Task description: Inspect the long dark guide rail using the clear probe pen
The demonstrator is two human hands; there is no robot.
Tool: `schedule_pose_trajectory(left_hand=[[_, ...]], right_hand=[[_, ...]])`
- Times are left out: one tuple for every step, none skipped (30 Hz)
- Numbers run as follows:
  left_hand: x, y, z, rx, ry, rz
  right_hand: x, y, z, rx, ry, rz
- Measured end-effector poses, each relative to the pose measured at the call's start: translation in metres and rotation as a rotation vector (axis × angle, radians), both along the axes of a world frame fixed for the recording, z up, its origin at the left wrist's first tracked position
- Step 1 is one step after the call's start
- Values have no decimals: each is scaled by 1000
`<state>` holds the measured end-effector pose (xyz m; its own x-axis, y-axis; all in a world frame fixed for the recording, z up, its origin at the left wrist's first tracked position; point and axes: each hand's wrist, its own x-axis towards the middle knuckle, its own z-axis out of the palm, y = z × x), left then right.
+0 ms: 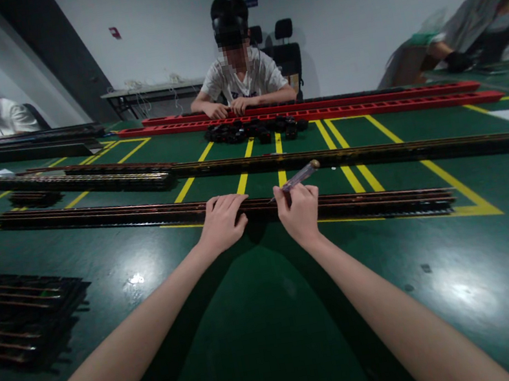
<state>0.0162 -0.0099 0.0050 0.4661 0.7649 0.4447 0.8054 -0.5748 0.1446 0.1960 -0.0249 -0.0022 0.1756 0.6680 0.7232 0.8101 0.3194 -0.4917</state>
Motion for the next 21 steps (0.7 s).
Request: schedule_pose_trajectory(left_hand=[[0,0,0,-1,7,-1],[1,1,-1,2,15,0],[1,1,-1,7,24,1],[1,2,-1,14,34,4],[1,2,-2,24,42,8],[1,2,-2,34,49,13],[1,3,-2,45,55,17],[1,3,-3,54,60,19],[1,3,-3,60,65,20],[1,3,-3,65,69,21],[2,3,-3,67,74,21],[2,2,-3,69,77,23],[2,2,-3,70,81,26],[2,2,-3,70,83,29],[2,2,-3,71,84,32],[3,2,-3,72,85,36],[3,2,-3,73,85,40],[3,1,-3,74,85,44],[4,1,-3,75,85,48],[4,1,-3,75,85,52],[5,1,-3,74,85,54]], right_hand=[[0,0,0,0,0,1],[0,0,0,2,-2,0],[0,0,0,5,-5,-3],[0,0,0,9,-7,-8],[0,0,0,14,-9,-12],[0,1,0,18,-10,-17],[1,1,0,22,-11,-21],[1,1,-1,25,-11,-23],[1,1,-1,24,-11,-23],[1,1,-1,22,-11,-22],[1,1,-1,18,-10,-20],[1,0,0,13,-9,-17],[1,0,0,8,-7,-14],[0,0,0,5,-4,-11],[0,0,0,3,-1,-10],[0,-1,1,1,1,-10],[0,-1,1,1,4,-11],[0,-1,1,0,5,-11],[0,-1,1,0,6,-10],[0,-1,1,0,7,-9],[0,-1,1,0,8,-8]])
